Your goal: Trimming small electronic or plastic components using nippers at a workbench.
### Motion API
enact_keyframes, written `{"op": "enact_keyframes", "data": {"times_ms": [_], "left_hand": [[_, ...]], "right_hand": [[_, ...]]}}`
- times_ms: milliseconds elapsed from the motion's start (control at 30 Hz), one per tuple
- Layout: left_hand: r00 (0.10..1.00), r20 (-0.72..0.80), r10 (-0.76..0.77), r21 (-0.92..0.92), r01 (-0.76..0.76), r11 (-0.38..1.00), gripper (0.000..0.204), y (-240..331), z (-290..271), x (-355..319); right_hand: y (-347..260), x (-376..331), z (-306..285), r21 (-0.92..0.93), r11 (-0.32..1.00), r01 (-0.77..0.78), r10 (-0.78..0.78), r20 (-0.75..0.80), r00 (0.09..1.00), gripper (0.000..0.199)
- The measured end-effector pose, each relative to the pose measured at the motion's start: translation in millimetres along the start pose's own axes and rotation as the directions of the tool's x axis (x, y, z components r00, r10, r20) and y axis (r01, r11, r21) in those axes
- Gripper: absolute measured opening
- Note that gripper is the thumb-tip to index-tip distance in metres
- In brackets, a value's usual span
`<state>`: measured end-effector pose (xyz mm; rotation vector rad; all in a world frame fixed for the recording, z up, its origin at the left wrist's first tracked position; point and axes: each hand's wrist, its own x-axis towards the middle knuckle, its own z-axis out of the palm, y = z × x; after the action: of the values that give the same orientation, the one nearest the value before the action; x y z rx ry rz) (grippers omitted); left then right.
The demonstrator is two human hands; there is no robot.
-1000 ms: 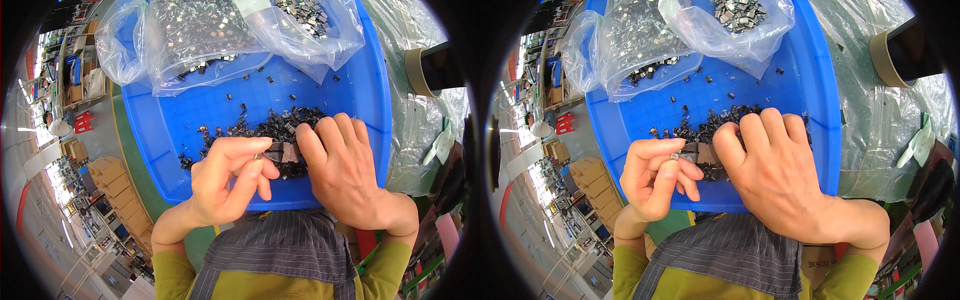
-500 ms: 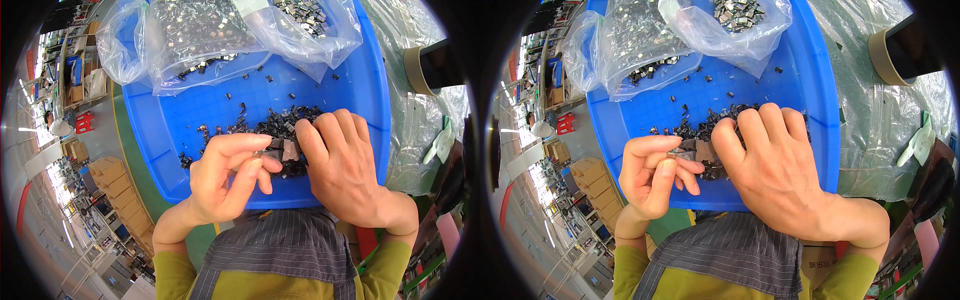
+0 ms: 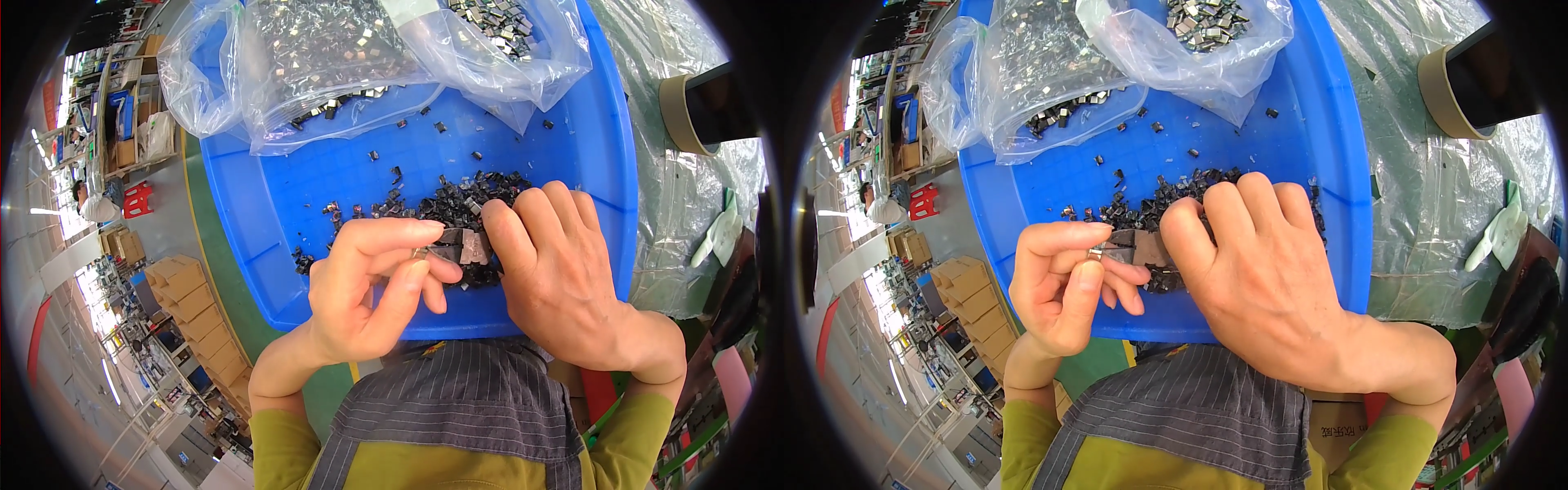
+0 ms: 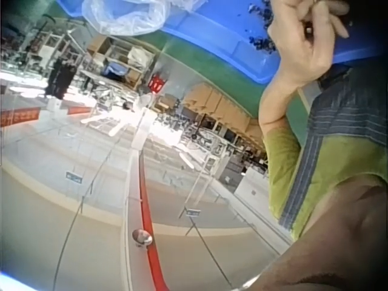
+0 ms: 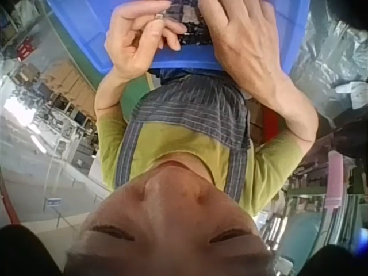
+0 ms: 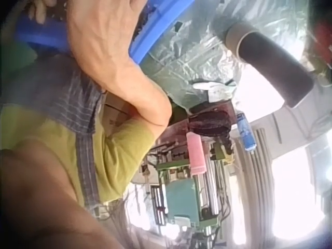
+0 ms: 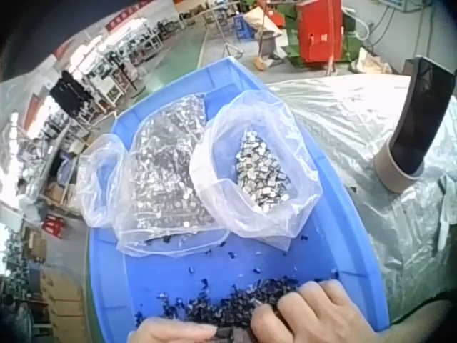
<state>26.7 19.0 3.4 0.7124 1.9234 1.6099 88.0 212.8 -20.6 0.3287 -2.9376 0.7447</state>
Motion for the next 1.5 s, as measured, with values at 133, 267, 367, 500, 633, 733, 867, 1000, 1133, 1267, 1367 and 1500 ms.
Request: {"op": "enact_keyframes", "data": {"times_ms": [133, 267, 367, 500, 633, 733, 867, 1000, 1133, 1267, 1367, 1500], "left_hand": [[0.999, 0.025, 0.040, 0.113, -0.043, 0.993, 0.025, -1.2, 1.8, 1.2], [1.000, -0.002, 0.022, 0.158, -0.021, 0.987, 0.025, 2.1, 3.8, 1.9], [0.999, -0.025, -0.021, 0.125, 0.024, 0.992, 0.025, 3.1, 5.1, 2.5], [0.997, -0.012, -0.075, 0.037, 0.075, 0.996, 0.022, 6.8, 3.2, 5.0], [0.984, -0.035, -0.173, -0.068, 0.171, 0.983, 0.022, 11.1, 0.3, 7.6], [0.973, -0.019, -0.231, -0.154, 0.226, 0.962, 0.024, 11.6, -4.7, 6.2], [0.974, -0.004, -0.224, -0.216, 0.218, 0.952, 0.025, 11.2, -3.7, 4.5], [0.974, -0.001, -0.227, -0.229, 0.221, 0.948, 0.025, 11.9, -3.3, 3.5], [0.978, 0.012, -0.210, -0.221, 0.207, 0.953, 0.025, 11.0, -3.3, 3.5], [0.976, 0.004, -0.219, -0.224, 0.215, 0.951, 0.025, 10.1, -2.5, 2.6], [0.979, -0.004, -0.204, -0.227, 0.198, 0.954, 0.025, 9.5, -2.0, 1.9], [0.983, 0.007, -0.183, -0.236, 0.179, 0.955, 0.026, 9.1, -2.7, 2.3]], "right_hand": [[0.3, 0.2, -1.5, 0.078, 0.997, -0.010, 0.009, 0.022, 1.000, 0.021], [-0.1, 0.7, -3.4, 0.155, 0.987, -0.029, 0.019, 0.066, 0.998, 0.018], [0.4, 0.3, -3.7, 0.223, 0.974, -0.039, 0.020, 0.086, 0.996, 0.019], [0.8, -0.7, -2.4, 0.271, 0.960, -0.065, 0.038, 0.103, 0.994, 0.020], [2.2, -0.4, -1.9, 0.247, 0.966, -0.069, 0.056, 0.059, 0.997, 0.022], [5.7, -0.8, -4.9, 0.185, 0.982, -0.049, 0.046, 0.024, 0.999, 0.035], [4.1, 1.4, -6.4, 0.104, 0.995, -0.003, 0.004, -0.011, 1.000, 0.048], [3.5, 0.9, -4.7, 0.042, 0.999, 0.009, -0.007, -0.046, 0.999, 0.045], [3.1, 0.8, -3.9, 0.039, 0.999, 0.006, -0.004, -0.057, 0.998, 0.044], [3.1, -0.3, -3.5, 0.015, 1.000, 0.005, -0.004, -0.059, 0.998, 0.043], [2.6, 0.6, -3.8, 0.014, 1.000, 0.003, -0.002, -0.066, 0.998, 0.043], [3.3, 0.4, -3.3, 0.014, 1.000, 0.007, -0.006, -0.070, 0.998, 0.043]]}}
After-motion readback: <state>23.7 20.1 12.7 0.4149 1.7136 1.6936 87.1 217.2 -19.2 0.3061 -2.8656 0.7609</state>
